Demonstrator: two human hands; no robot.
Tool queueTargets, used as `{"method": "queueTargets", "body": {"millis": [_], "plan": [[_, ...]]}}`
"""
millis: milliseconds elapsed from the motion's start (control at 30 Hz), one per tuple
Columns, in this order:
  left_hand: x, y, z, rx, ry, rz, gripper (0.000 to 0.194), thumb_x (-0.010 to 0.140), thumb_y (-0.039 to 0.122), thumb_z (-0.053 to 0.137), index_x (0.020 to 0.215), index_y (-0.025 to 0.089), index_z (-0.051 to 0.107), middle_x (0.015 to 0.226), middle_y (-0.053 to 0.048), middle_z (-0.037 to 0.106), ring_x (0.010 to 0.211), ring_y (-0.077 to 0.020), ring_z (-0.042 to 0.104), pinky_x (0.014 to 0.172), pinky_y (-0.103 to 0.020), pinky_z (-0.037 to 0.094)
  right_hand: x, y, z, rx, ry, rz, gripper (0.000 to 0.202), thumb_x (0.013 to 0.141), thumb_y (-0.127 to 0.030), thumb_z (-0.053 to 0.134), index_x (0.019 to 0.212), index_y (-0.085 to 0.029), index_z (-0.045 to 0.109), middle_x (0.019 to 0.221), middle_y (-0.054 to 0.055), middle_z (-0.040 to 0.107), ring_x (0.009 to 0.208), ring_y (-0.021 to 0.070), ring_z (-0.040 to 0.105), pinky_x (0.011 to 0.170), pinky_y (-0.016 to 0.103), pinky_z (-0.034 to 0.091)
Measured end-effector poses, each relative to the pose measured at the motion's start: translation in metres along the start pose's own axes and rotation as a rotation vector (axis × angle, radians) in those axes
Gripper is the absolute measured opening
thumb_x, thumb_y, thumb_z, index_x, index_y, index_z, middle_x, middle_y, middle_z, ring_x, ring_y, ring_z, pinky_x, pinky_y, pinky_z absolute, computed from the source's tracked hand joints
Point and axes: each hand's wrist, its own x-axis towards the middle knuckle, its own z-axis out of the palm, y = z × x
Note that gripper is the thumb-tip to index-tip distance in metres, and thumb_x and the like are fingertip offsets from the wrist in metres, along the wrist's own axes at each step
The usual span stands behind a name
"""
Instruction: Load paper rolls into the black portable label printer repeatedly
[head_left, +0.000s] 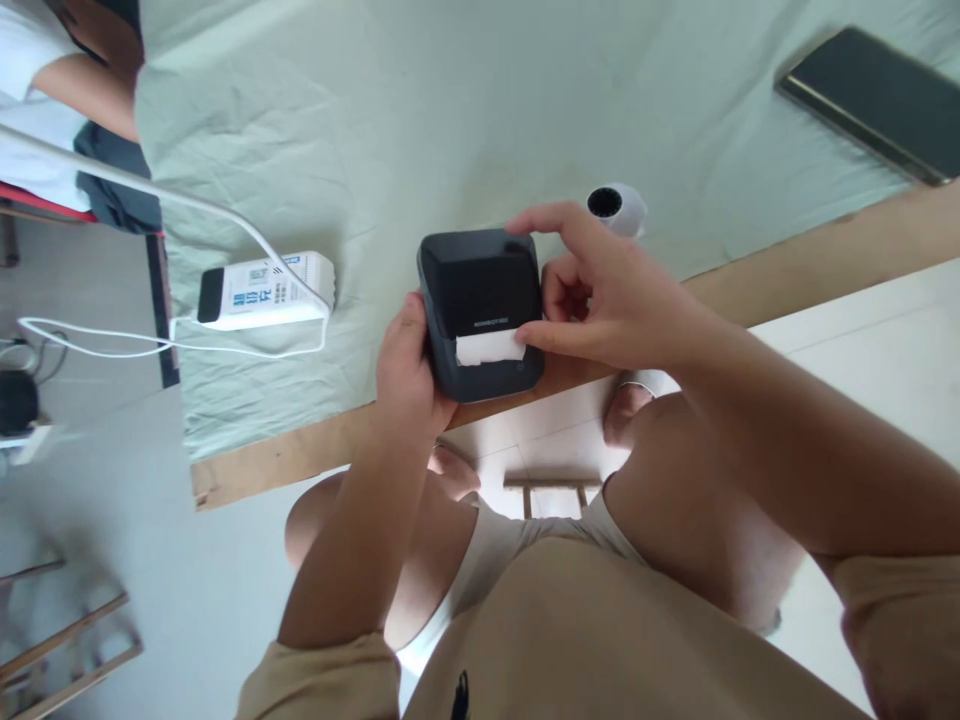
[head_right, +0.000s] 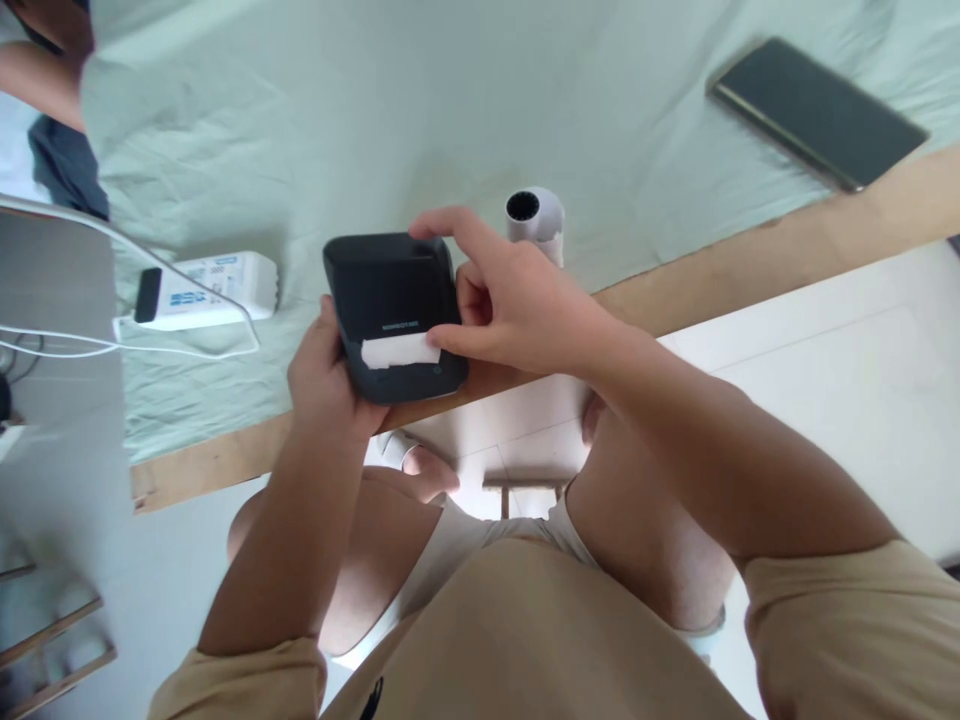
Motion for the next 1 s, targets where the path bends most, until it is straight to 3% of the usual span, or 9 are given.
{"method": "queueTargets", "body": {"millis": [200,367,433,533,600,700,800,900,1000], "plan": [[-0.002,0.001,-0.001,-0.036,-0.059,0.04,0.025,0.098,0.036,0.066,0.085,0.019,0.078,0.081,0.002,0.078,0.075,-0.0137,0.075,0.081,-0.026,0.065,0.001,0.008,-0.001,0.045,-0.022,-0.043,0.074,0.079,-0.023,0.077,0.144,-0.025,0.042,0.061,-0.011,0.055,0.057,0.0133,0.057,0.055,0.031,0.044],[0.0,0.001,0.0,-0.023,-0.011,-0.013,0.026,0.097,0.036,0.066,0.083,0.019,0.078,0.079,0.002,0.078,0.072,-0.0135,0.074,0.081,-0.027,0.064,-0.002,0.0,0.0,0.113,0.153,-0.157,0.055,0.086,-0.025,0.072,0.135,-0.025,0.048,0.054,-0.013,0.048,0.048,0.0103,0.051,0.051,0.028,0.041],[0.002,0.0,0.0,-0.022,0.009,-0.045,0.031,0.1,0.04,0.061,0.084,0.019,0.078,0.081,0.0,0.078,0.074,-0.0143,0.075,0.075,-0.026,0.064,-0.002,-0.005,0.003,0.172,0.305,-0.218,0.04,0.091,-0.025,0.067,0.128,-0.028,0.052,0.068,-0.01,0.059,0.05,0.0082,0.053,0.048,0.026,0.041],[0.003,0.0,0.001,-0.049,0.044,-0.079,0.035,0.102,0.043,0.057,0.087,0.019,0.078,0.084,-0.001,0.079,0.079,-0.015,0.076,0.075,-0.027,0.064,0.001,-0.008,0.009,0.185,0.532,-0.265,0.023,0.093,-0.026,0.064,0.113,-0.03,0.054,0.118,-0.003,0.064,0.075,0.009,0.069,0.046,0.024,0.044],[0.003,0.0,0.002,-0.047,0.065,-0.089,0.033,0.101,0.044,0.058,0.089,0.02,0.078,0.089,-0.001,0.08,0.085,-0.0158,0.077,0.083,-0.029,0.065,0.003,-0.008,0.013,0.103,0.571,-0.254,0.014,0.094,-0.028,0.062,0.106,-0.029,0.054,0.121,-0.001,0.063,0.085,0.0124,0.072,0.046,0.025,0.044],[0.0,0.002,0.005,-0.018,0.025,-0.097,0.033,0.098,0.049,0.06,0.091,0.02,0.076,0.089,-0.002,0.079,0.095,-0.0203,0.078,0.091,-0.034,0.064,0.007,-0.008,0.017,-0.208,0.493,-0.244,0.005,0.092,-0.027,0.059,0.097,-0.026,0.058,0.094,-0.001,0.071,0.07,0.0132,0.067,0.053,0.028,0.043],[-0.003,0.005,0.005,0.005,-0.079,-0.096,0.037,0.095,0.055,0.061,0.095,0.02,0.074,0.086,-0.004,0.078,0.109,-0.0264,0.076,0.095,-0.038,0.063,0.011,-0.012,0.016,-0.578,0.372,-0.232,0.014,0.086,-0.023,0.059,0.097,-0.025,0.066,0.079,-0.002,0.073,0.059,0.0134,0.061,0.057,0.029,0.037],[-0.006,0.006,0.001,0.049,-0.159,-0.079,0.032,0.088,0.052,0.073,0.096,0.02,0.073,0.086,-0.003,0.077,0.115,-0.0275,0.074,0.096,-0.037,0.063,0.013,-0.02,0.012,-0.752,0.182,-0.105,0.032,0.085,-0.028,0.061,0.116,-0.028,0.069,0.079,-0.001,0.074,0.062,0.018,0.062,0.056,0.029,0.031],[-0.007,0.006,-0.003,0.093,-0.179,-0.066,0.031,0.083,0.048,0.08,0.094,0.02,0.072,0.086,-0.002,0.077,0.112,-0.0266,0.075,0.094,-0.034,0.064,0.012,-0.028,0.007,-0.74,0.074,-0.065,0.042,0.084,-0.026,0.063,0.126,-0.029,0.067,0.093,0.001,0.079,0.071,0.0217,0.067,0.057,0.031,0.035]]}}
